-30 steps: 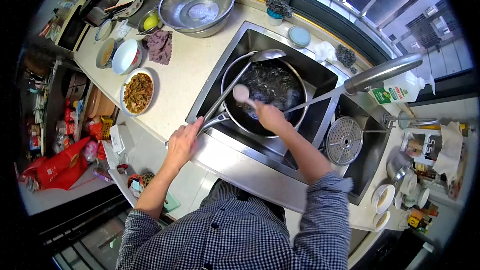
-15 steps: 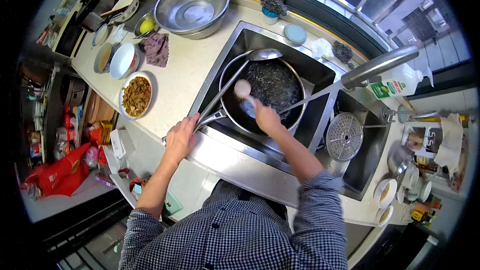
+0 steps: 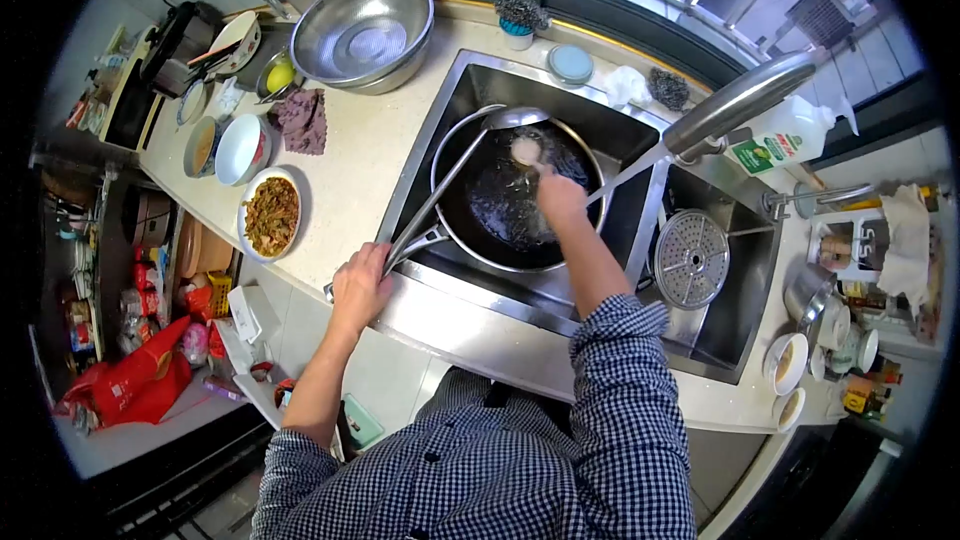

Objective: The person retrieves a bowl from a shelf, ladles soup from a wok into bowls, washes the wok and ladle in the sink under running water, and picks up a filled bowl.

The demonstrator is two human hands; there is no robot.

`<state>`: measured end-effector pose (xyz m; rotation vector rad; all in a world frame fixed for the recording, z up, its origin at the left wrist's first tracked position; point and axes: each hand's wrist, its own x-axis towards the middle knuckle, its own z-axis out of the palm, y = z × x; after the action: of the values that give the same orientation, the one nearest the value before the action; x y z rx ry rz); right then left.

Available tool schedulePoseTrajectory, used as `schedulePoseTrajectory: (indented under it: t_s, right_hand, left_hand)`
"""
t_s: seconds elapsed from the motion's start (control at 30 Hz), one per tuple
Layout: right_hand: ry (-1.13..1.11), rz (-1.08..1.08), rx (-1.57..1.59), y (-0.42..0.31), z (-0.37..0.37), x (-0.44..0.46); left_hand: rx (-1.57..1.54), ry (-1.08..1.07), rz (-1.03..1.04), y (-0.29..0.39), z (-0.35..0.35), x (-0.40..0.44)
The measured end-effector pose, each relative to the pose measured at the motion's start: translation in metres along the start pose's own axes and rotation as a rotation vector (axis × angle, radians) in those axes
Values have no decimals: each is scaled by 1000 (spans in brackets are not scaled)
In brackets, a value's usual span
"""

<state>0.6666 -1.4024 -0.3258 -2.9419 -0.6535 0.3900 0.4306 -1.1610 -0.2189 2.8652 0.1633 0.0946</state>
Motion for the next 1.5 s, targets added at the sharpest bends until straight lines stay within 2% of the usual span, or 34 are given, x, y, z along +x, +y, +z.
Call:
schedulePoseTrajectory:
  t_s: [0.07, 0.13, 0.2, 0.27, 0.33, 0.43, 0.5, 0.6, 0.7, 0.8, 0.83, 0.93, 1.07, 1.17, 1.2, 1.37, 1.5]
  right_hand:
    - [71, -47, -61, 35, 8, -20]
    - [-182, 19, -128, 43, -10, -49]
    - [-190, -190, -105, 54, -15, -83]
    - [-336, -245, -130, 28, -31, -114]
    - [-401, -249, -86, -5, -18, -119]
    - [-157, -231, 41, -46, 0, -92]
    - [44, -202, -33, -47, 18, -56]
    - [-10, -13, -9, -48, 7, -19]
    - [-111, 112, 92, -39, -10, -28]
    - [-110, 246, 235, -22, -13, -53]
    - [15, 229, 297, -14, -8, -65]
    - [57, 188, 146, 6, -1, -98]
    - [-55, 110, 26, -1, -15, -144]
    - [-188, 57, 135, -24, -27, -162]
    - [-151, 11, 202, -33, -23, -162]
    - [62, -118, 316, -70, -7, -112]
    - [256, -77, 3, -59, 4, -47]
  left_hand:
    - [-8, 8, -1, -2, 0, -2]
    - [-14, 13, -8, -2, 0, -1]
    - [-18, 12, -12, -3, 1, -1]
    - [-19, 10, -12, -5, 3, 1]
    - [-33, -6, -18, -7, 3, 3]
    - [-23, -14, -16, -13, 3, 11]
    - [-4, -10, -5, -16, 4, 12]
    - [30, -10, 23, -16, 4, 12]
    - [54, -46, 26, -12, 2, 11]
    - [60, 3, 92, -15, 5, 12]
    - [34, -6, 96, -16, 4, 11]
    - [-16, 1, 132, -17, 3, 11]
    - [-64, -64, 126, -17, -1, 12]
    - [-62, -76, 117, -14, 0, 11]
    - [-66, -72, 109, -12, 0, 10]
    - [-75, -76, 110, -8, -1, 14]
    - [-74, -74, 97, -9, 1, 14]
